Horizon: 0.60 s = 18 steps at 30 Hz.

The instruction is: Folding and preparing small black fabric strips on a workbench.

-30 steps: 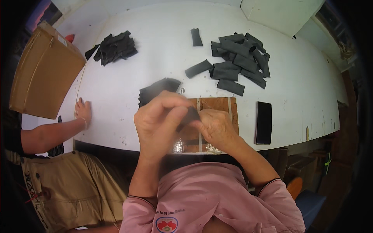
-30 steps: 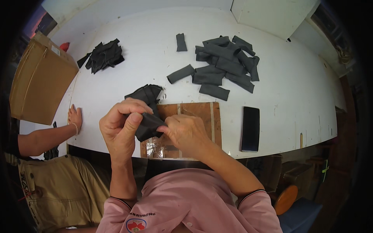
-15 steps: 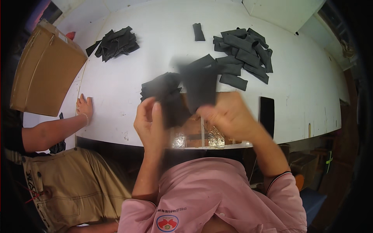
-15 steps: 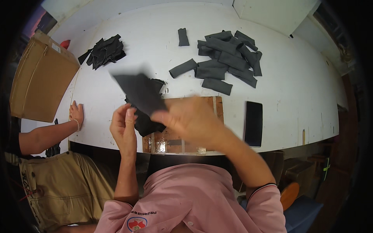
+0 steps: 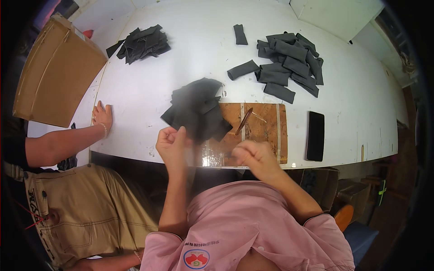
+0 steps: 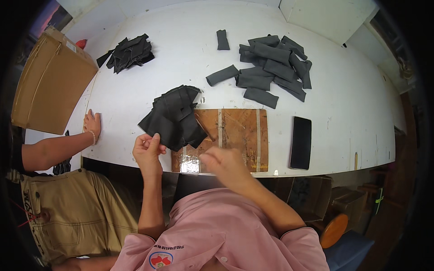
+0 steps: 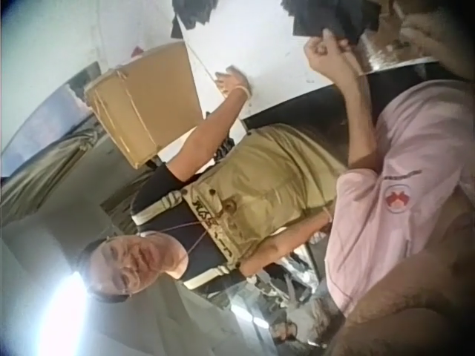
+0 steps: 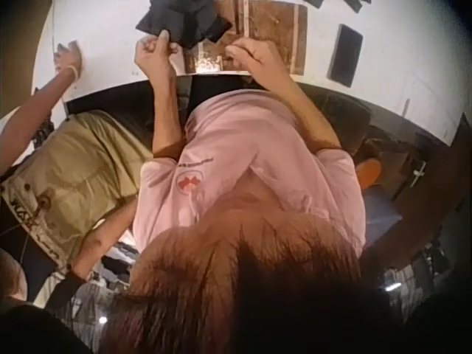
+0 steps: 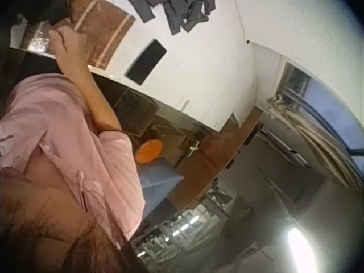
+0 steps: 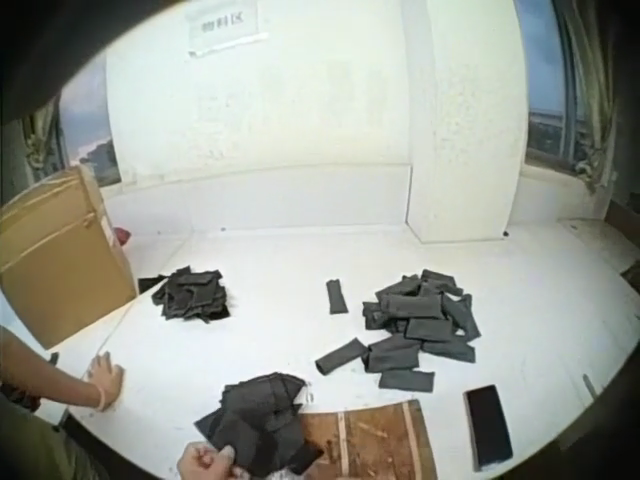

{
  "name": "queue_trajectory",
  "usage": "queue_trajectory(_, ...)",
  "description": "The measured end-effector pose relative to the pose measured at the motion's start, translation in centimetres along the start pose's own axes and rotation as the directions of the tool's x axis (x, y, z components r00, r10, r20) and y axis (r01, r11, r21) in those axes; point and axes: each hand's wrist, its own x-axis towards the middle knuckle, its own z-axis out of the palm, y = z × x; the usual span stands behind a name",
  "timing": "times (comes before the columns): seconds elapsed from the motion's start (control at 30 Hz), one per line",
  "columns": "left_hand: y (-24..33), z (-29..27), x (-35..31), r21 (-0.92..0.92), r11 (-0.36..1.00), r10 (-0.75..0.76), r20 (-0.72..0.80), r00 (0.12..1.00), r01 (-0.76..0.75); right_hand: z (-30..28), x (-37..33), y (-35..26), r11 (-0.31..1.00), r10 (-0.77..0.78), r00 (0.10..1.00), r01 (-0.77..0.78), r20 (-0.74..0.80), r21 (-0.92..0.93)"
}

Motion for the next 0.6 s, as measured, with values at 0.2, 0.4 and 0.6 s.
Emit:
queue_trajectory(0.2, -0.3, 1.2, -4.0, -0.468, 0.777, -0.321, 0.280, 0.905, 0.420, 4.3, 0.9, 1.3, 0.901, -0.113, 0.988, 0.146, -0.104, 0.409)
queue_trajectory(0.4, 0.9, 2.2, -5.7, -0.586, 0.653, -0.223, 0.457, 0.861, 0.480, 2.4, 0.2, 0.5, 0.935, -0.249, 0.938, 0.298, -0.242, 0.194)
queue_trajectory(0.6, 0.3, 2.6, -5.9, -0.497, 0.729, -0.223, 0.476, 0.850, 0.470, 1.2, -0.5, -0.3, 0.905, -0.128, 0.968, 0.203, -0.215, 0.373)
